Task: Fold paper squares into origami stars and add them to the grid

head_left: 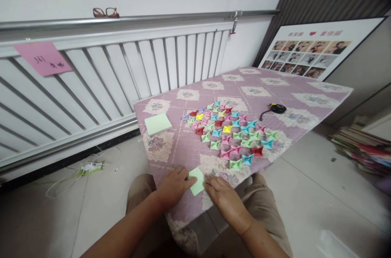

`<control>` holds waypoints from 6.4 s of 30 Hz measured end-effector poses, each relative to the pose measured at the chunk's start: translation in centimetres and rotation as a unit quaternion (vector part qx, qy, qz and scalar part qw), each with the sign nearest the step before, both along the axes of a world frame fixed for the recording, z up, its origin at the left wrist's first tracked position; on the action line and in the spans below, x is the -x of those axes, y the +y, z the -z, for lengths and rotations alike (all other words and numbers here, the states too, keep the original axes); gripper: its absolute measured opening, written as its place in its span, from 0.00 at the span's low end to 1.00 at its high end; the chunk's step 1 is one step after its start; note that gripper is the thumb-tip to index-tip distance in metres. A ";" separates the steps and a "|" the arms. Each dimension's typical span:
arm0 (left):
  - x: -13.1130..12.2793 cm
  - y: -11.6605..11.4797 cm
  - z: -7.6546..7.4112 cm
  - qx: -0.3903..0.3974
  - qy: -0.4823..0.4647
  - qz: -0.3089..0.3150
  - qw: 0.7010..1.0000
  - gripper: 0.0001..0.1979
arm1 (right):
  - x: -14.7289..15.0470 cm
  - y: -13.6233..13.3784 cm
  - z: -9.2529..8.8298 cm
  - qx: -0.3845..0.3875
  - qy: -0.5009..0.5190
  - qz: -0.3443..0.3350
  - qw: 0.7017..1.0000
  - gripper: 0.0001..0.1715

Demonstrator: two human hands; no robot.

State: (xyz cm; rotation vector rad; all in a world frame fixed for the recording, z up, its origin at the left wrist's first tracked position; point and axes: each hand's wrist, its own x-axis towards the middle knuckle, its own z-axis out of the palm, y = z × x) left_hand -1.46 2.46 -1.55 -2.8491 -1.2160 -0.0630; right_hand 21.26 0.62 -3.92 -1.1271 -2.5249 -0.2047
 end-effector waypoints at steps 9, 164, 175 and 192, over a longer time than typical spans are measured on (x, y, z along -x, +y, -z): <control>0.0 -0.1 -0.2 -0.006 0.015 0.011 1.000 0.14 | -0.9 -0.8 0.0 0.037 0.098 0.062 0.992 0.14; -2.3 -3.6 1.3 0.070 -0.101 -0.134 0.983 0.21 | 0.1 1.0 -1.0 0.000 -0.041 -0.047 0.998 0.06; -2.4 -3.7 0.8 0.074 -0.083 -0.123 0.986 0.20 | -0.4 -0.5 -0.5 0.019 0.095 0.012 0.995 0.12; -0.7 -4.9 2.8 0.039 -0.093 -0.079 0.992 0.20 | 0.7 -3.0 1.6 -0.004 0.053 0.057 0.997 0.20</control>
